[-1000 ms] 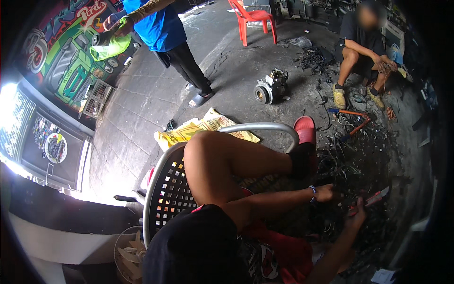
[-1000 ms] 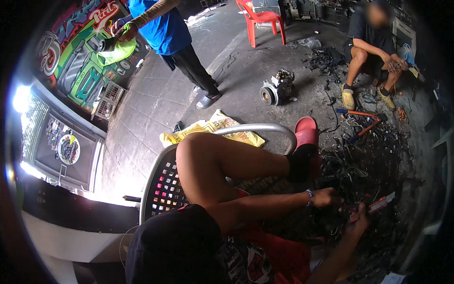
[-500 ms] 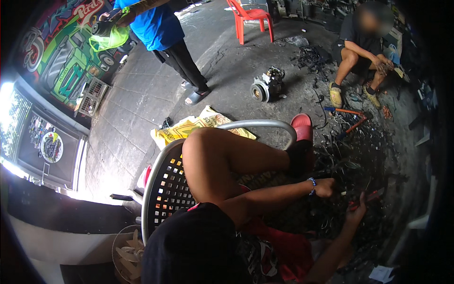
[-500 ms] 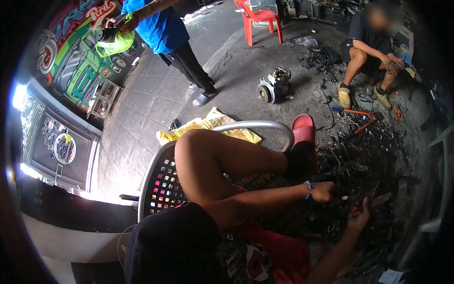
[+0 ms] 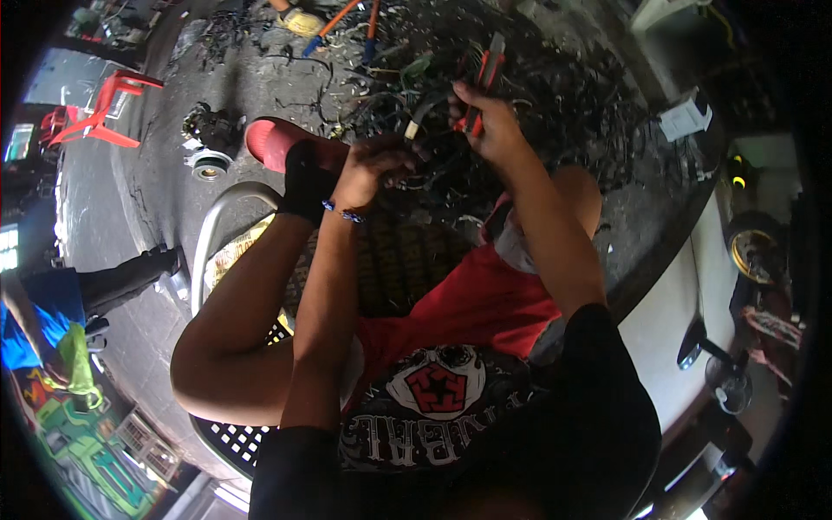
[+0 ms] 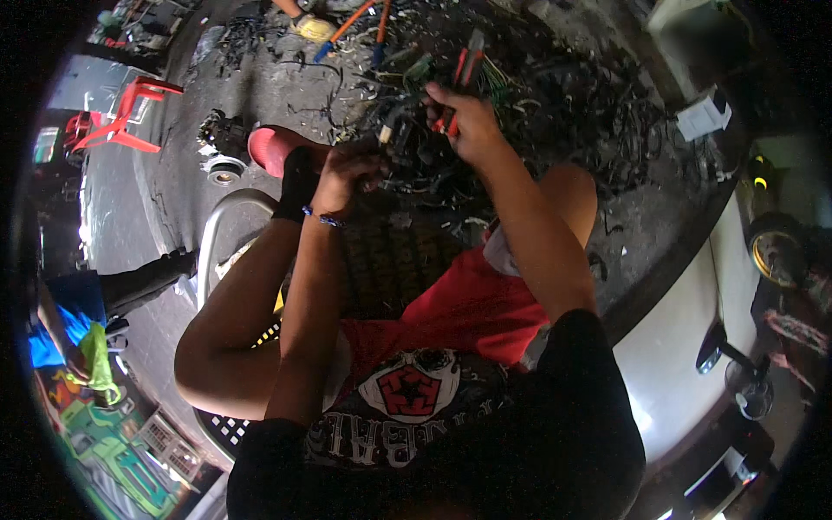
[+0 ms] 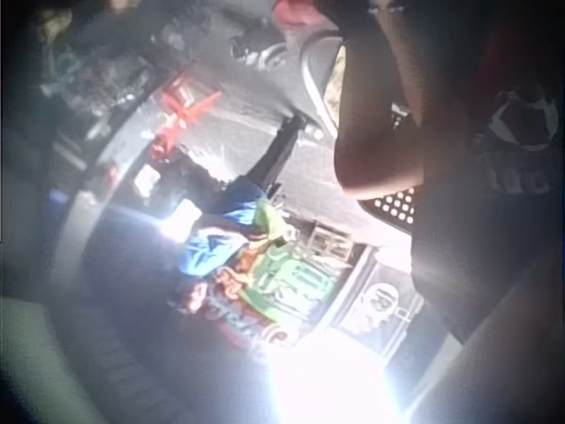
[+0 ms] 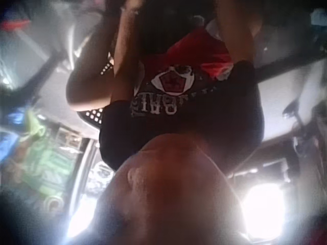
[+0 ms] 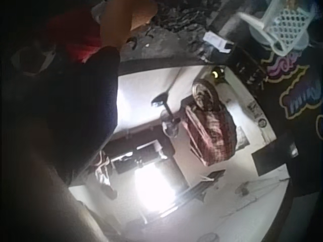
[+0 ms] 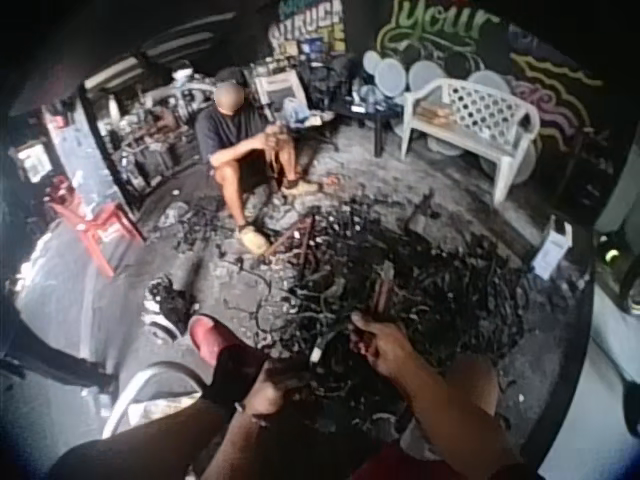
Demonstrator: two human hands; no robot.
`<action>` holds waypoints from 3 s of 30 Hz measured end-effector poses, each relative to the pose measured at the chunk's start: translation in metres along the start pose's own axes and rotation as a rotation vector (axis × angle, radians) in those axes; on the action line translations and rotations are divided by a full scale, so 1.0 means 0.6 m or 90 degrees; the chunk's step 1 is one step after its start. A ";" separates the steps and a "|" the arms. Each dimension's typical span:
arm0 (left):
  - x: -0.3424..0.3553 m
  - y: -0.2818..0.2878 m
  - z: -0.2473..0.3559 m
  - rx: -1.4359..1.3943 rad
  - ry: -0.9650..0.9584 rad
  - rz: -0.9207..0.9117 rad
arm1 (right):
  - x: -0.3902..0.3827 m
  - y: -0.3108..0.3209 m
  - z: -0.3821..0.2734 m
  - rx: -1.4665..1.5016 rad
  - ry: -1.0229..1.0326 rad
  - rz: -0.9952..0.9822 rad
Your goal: Repairing and sorting an automotive wiring harness using pliers and a utility knife.
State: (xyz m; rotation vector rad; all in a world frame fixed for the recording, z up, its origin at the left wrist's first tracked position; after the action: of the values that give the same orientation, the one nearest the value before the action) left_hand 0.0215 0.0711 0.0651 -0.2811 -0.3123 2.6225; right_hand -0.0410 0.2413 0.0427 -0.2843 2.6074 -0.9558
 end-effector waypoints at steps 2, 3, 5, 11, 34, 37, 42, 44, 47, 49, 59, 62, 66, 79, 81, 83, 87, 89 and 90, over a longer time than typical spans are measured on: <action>0.001 -0.001 -0.012 -0.018 0.007 -0.011 | -0.009 -0.003 -0.005 -0.008 -0.010 0.025; 0.002 -0.004 -0.011 -0.047 0.004 -0.009 | -0.012 -0.006 -0.009 -0.028 -0.001 0.016; 0.003 -0.010 -0.014 -0.079 0.004 -0.005 | -0.013 -0.007 -0.010 -0.045 0.004 0.010; -0.002 -0.016 -0.014 0.123 0.079 0.013 | -0.002 0.004 -0.010 -0.045 0.060 0.039; -0.027 -0.002 0.072 0.218 -0.049 0.182 | -0.056 -0.085 -0.021 -1.068 0.320 -0.078; -0.029 -0.002 0.067 0.204 -0.054 0.189 | -0.063 -0.093 -0.029 -1.086 0.347 -0.072; -0.027 -0.003 0.071 0.253 -0.071 0.193 | -0.061 -0.090 -0.031 -1.092 0.311 -0.071; -0.026 -0.001 0.073 0.274 -0.078 0.191 | -0.060 -0.091 -0.029 -1.087 0.294 -0.052; -0.028 -0.009 0.082 0.318 -0.101 0.189 | -0.061 -0.086 -0.028 -1.085 0.297 -0.013; -0.030 -0.012 0.085 0.356 -0.078 0.202 | -0.049 -0.075 -0.024 -1.100 0.262 0.006; -0.022 -0.002 0.085 0.275 -0.045 0.176 | -0.035 0.024 -0.077 -0.956 0.156 0.300; -0.036 0.000 0.091 0.258 -0.044 0.194 | -0.046 -0.027 -0.039 -0.988 0.285 0.109; -0.040 -0.002 0.103 0.297 -0.070 0.209 | -0.061 -0.081 -0.020 -1.013 0.321 -0.058; -0.035 -0.009 0.084 0.365 -0.136 0.219 | -0.047 -0.074 -0.013 -1.067 0.281 -0.021; -0.034 -0.004 0.081 0.387 -0.113 0.213 | -0.039 -0.066 -0.013 -1.070 0.276 -0.013; -0.037 -0.012 0.085 0.411 -0.094 0.206 | -0.025 -0.051 -0.006 -1.087 0.255 0.068; -0.042 -0.072 0.095 0.366 -0.121 0.118 | 0.034 0.130 -0.104 -1.012 0.043 0.445; -0.037 -0.046 0.107 0.360 -0.096 0.160 | 0.016 0.079 -0.110 -0.985 0.128 0.390; -0.043 -0.027 0.104 0.328 -0.073 0.178 | -0.015 0.054 -0.098 -0.956 0.182 0.345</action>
State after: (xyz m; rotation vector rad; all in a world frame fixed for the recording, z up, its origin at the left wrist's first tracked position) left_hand 0.0352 0.0621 0.1323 0.0043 0.3951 2.8798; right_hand -0.0576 0.3024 0.0655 0.2488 2.8176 1.2895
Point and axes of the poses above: each hand's wrist, its own x-axis towards the middle knuckle, its own y-axis out of the back of the hand, z = x × y, the point moved 5 cm from there along x, towards the middle knuckle, and after that the axes turned 9 degrees about -z, right-handed, at the moved point
